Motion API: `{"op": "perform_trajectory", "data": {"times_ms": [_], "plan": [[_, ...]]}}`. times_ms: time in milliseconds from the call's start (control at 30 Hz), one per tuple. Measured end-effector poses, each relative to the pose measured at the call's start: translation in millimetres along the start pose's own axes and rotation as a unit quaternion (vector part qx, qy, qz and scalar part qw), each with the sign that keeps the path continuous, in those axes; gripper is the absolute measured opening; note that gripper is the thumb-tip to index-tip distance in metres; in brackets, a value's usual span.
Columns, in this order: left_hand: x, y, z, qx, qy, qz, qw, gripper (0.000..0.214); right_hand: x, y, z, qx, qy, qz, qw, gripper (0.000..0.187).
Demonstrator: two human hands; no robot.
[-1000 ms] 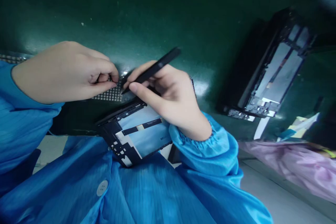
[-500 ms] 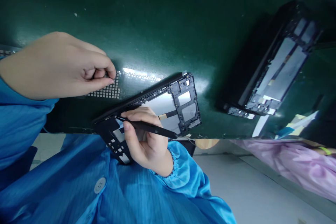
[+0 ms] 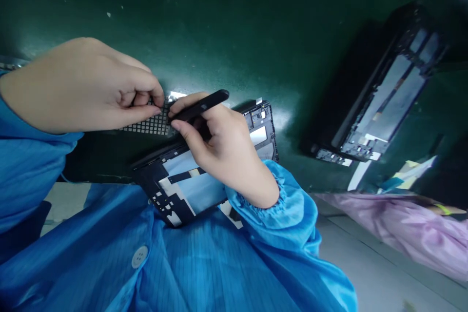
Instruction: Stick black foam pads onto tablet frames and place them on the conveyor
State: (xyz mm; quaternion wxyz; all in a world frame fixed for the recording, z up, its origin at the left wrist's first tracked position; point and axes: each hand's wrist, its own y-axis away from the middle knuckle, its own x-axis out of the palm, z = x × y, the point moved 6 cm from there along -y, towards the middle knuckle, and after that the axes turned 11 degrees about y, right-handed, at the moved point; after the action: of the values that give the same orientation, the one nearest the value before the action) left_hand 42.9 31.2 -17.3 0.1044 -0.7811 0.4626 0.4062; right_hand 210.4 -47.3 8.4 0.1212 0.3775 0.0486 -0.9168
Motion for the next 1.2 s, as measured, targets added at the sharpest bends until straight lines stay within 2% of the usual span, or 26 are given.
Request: {"op": "perform_trajectory", "data": {"times_ms": [133, 300, 400, 467, 600, 667, 733, 900, 1067, 1200], "plan": [[-0.6, -1, -1, -0.005, -0.001, 0.004, 1.000, 0.063, 2, 7, -1, 0.016, -0.015, -0.015, 1.000, 0.015], [0.1, -3, 1, -0.022, -0.004, 0.013, 1.000, 0.060, 2, 0, 0, 0.016, 0.003, 0.011, 1.000, 0.011], [0.2, -3, 1, -0.013, 0.010, 0.008, 1.000, 0.067, -1, 0, 4, 0.016, -0.004, 0.018, 1.000, 0.007], [-0.8, -2, -1, 0.000, 0.026, 0.000, 1.000, 0.076, -4, 10, 6, 0.037, -0.036, -0.015, 0.999, 0.007], [-2.6, -1, -3, 0.000, 0.049, -0.009, 0.999, 0.077, -1, 53, 6, 0.088, -0.113, -0.166, 0.976, 0.017], [-2.7, 0, -4, -0.008, 0.064, -0.006, 0.998, 0.076, 8, 72, 7, 0.077, -0.124, -0.214, 0.966, 0.021], [-2.7, 0, -3, -0.017, 0.082, -0.006, 0.996, 0.078, 16, 80, 8, 0.052, -0.112, -0.228, 0.966, 0.022], [-3.8, -1, -3, -0.013, 0.069, -0.012, 0.997, 0.078, 21, 77, 11, 0.014, -0.085, -0.217, 0.972, 0.029], [-4.8, -1, -5, 0.004, 0.036, -0.015, 0.999, 0.078, 8, 72, 17, -0.006, -0.045, -0.167, 0.985, 0.043], [-5.7, -1, -5, 0.005, 0.035, -0.014, 0.999, 0.080, -9, 43, 14, -0.014, -0.018, -0.107, 0.994, 0.030]]}}
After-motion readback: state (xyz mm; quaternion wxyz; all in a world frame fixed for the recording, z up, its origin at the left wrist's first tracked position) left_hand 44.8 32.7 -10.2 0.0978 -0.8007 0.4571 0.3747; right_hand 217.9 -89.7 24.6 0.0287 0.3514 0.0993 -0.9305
